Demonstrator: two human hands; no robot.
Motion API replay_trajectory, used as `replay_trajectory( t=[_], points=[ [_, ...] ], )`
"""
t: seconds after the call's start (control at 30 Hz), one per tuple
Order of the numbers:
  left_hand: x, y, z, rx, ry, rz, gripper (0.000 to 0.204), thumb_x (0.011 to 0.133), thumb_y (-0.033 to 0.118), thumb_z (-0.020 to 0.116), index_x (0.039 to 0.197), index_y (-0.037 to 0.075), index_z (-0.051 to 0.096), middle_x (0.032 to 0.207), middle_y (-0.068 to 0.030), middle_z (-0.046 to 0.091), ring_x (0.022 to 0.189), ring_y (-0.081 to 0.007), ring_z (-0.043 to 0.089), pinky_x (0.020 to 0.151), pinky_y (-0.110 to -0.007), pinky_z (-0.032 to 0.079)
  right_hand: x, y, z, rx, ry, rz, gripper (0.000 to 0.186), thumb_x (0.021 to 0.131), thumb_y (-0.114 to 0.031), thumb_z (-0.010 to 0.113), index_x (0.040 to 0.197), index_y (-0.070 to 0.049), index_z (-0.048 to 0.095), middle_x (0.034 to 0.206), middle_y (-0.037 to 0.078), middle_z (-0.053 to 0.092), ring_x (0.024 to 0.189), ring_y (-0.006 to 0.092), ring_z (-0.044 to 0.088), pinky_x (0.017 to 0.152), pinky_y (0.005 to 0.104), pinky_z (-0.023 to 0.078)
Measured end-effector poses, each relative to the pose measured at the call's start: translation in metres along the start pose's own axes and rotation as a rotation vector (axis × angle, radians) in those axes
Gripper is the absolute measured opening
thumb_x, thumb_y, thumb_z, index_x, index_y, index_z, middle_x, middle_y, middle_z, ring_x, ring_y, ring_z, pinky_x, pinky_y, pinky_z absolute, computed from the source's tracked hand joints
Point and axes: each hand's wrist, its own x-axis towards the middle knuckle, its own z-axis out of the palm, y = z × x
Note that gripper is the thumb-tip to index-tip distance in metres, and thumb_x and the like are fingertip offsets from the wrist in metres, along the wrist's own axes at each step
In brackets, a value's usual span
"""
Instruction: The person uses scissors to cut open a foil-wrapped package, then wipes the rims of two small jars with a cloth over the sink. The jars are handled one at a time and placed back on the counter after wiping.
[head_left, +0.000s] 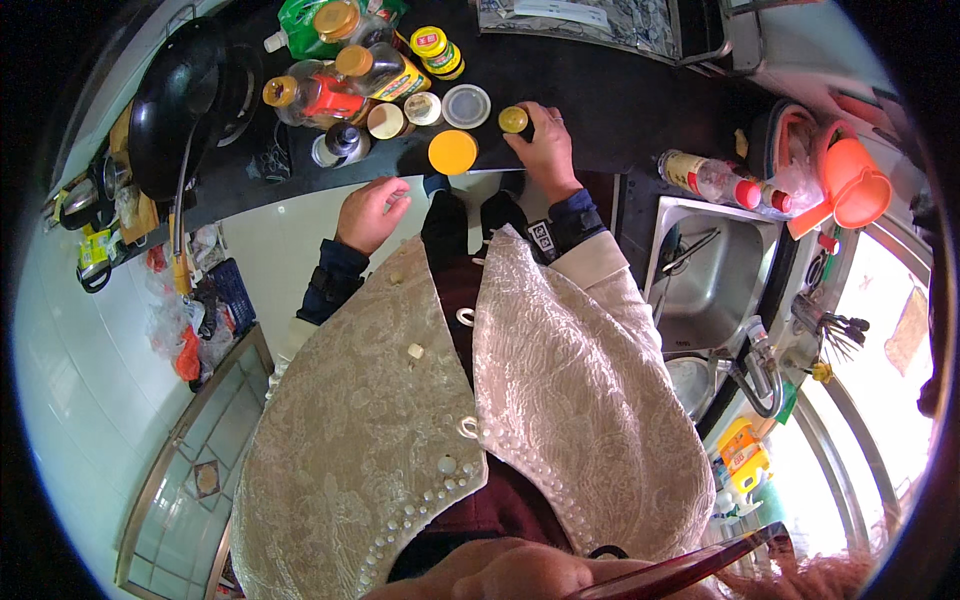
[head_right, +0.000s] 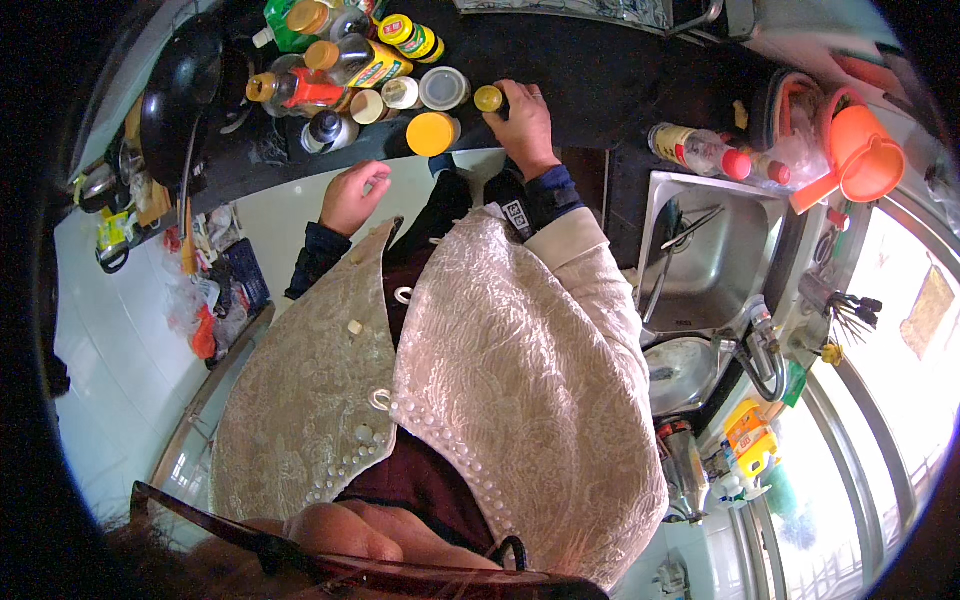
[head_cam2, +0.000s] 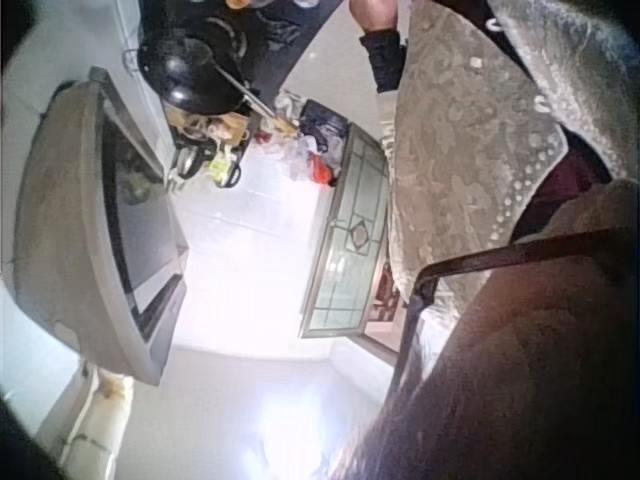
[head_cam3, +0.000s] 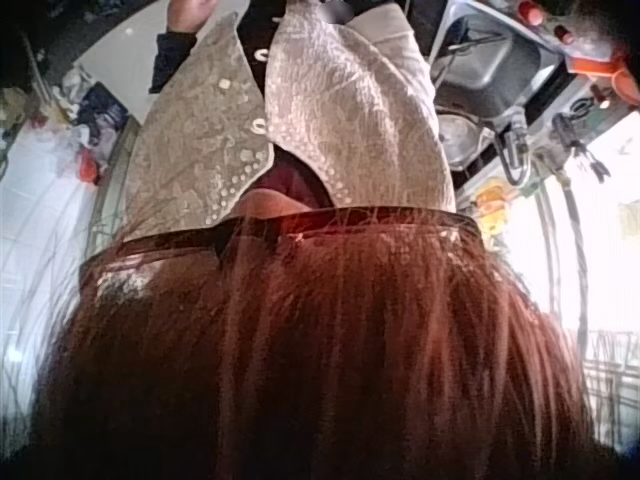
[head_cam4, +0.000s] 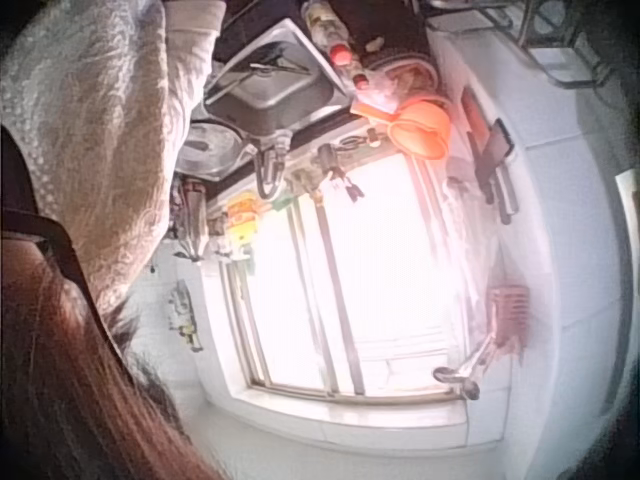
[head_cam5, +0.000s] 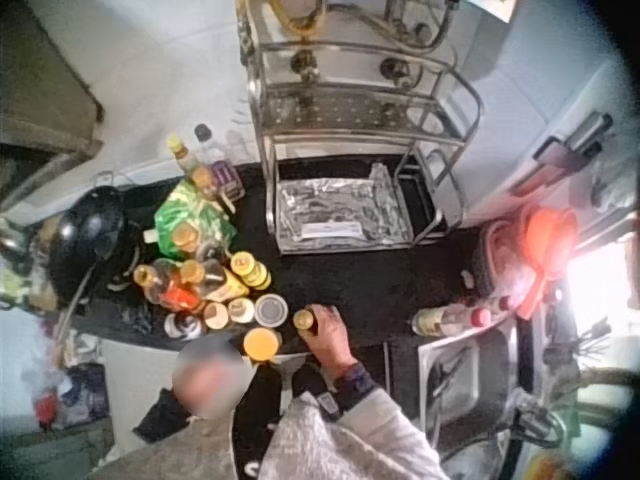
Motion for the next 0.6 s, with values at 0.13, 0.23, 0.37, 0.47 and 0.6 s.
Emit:
replay_trajectory(
  t=[0.13, 0.23, 0.37, 0.47, 0.6],
  points=[
    [0.002, -0.002, -0.001, 0.012, 0.001, 0.006, 0.019, 0.091, 0.013, 0.066, 0.106, 0.001, 0.065, 0.097, -0.0155, 0.07, 0.088, -0.0274, 0.071, 0.076, -0.035, 0.055, 0.0, 0.007, -0.005, 0.698, -0.121, 0.326, 0.033, 0.085, -0.015, 0.075, 0.113, 0.0, 0.065, 0.113, 0.01, 0.07, 0.109, 0.0227, 0.065, 0.091, 0.0344, 0.053],
    [0.004, 0.0, -0.002, -0.006, -0.016, -0.003, 0.019, 0.09, 0.013, 0.066, 0.105, 0.001, 0.065, 0.097, -0.0157, 0.07, 0.088, -0.0275, 0.071, 0.076, -0.035, 0.055, -0.002, 0.011, -0.016, 1.152, -0.148, 0.487, 0.041, 0.093, -0.017, 0.067, 0.128, 0.002, 0.059, 0.116, 0.008, 0.067, 0.106, 0.0163, 0.064, 0.092, 0.0302, 0.052],
    [0.009, 0.018, -0.01, 0.002, -0.024, 0.023, 0.018, 0.09, 0.011, 0.066, 0.106, 0.001, 0.066, 0.097, -0.0155, 0.07, 0.088, -0.0271, 0.072, 0.076, -0.035, 0.055, -0.003, 0.006, -0.028, 1.304, -0.153, 0.42, 0.047, 0.093, -0.018, 0.065, 0.136, 0.0, 0.054, 0.119, 0.008, 0.066, 0.106, 0.0172, 0.064, 0.094, 0.0315, 0.051],
    [0.019, 0.047, -0.021, -0.048, 0.006, 0.101, 0.019, 0.09, 0.01, 0.066, 0.106, 0.001, 0.066, 0.098, -0.0145, 0.07, 0.087, -0.0265, 0.072, 0.075, -0.035, 0.055, -0.003, -0.007, -0.037, 1.262, -0.136, 0.284, 0.049, 0.092, -0.017, 0.066, 0.136, -0.001, 0.054, 0.119, 0.008, 0.066, 0.107, 0.0185, 0.064, 0.097, 0.0325, 0.05],
    [0.043, 0.1, -0.036, -0.059, 0.004, 0.262, 0.038, 0.089, 0.008, 0.069, 0.126, 0.001, 0.061, 0.11, -0.0131, 0.07, 0.09, -0.022, 0.071, 0.081, -0.033, 0.055, -0.009, -0.031, -0.054, 1.329, -0.136, 0.198, 0.045, 0.091, -0.008, 0.067, 0.134, -0.001, 0.055, 0.12, 0.006, 0.066, 0.109, 0.0164, 0.062, 0.097, 0.0332, 0.05]
  ],
)
